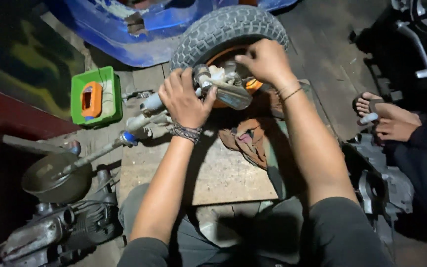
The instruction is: Finalizing the assembly of a motorcycle suspension and wheel unit by hand
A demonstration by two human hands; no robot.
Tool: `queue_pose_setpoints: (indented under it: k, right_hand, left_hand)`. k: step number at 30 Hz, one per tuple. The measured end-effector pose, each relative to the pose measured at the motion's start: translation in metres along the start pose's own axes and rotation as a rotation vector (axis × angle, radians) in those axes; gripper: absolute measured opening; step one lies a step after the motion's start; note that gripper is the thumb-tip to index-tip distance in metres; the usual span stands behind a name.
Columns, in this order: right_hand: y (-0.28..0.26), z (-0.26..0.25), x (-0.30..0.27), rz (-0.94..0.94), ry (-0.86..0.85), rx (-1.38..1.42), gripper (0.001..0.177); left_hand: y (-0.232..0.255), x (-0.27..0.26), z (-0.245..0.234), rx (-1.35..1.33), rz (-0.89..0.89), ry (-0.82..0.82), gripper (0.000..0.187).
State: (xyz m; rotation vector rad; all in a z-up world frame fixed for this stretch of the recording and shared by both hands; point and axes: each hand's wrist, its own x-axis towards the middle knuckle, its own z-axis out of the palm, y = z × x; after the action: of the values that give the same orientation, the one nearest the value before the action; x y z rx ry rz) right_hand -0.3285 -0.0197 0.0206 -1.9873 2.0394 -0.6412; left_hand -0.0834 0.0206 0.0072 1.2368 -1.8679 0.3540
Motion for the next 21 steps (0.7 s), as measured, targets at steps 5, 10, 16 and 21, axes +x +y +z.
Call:
queue_pose_setpoints:
  k: [5,10,16,21]
  right_hand:
    - [-0.014,0.025,0.003,-0.04,-0.007,-0.05,0.048]
    - [-0.021,0.018,-0.003,-0.052,0.063,-0.132,0.061]
    - [-0.017,0.026,-0.003,-0.032,0.027,-0.184,0.056]
    - [-0.026,0.021,-0.007,-0.097,0.027,0.209,0.071]
  left_hand:
    - [0.002,0.0,-0.004,-0.015,0.009,0.008,0.067]
    - [-0.003,-0.005,0.001,0.037,-0.01,-0.02,0.065]
    - [-0.003,-0.006,-0.007,-0.016,0.016,-0.016,0.061]
    - [-0.004,-0.003,-0.003,0.006,0.004,-0.032,0.06]
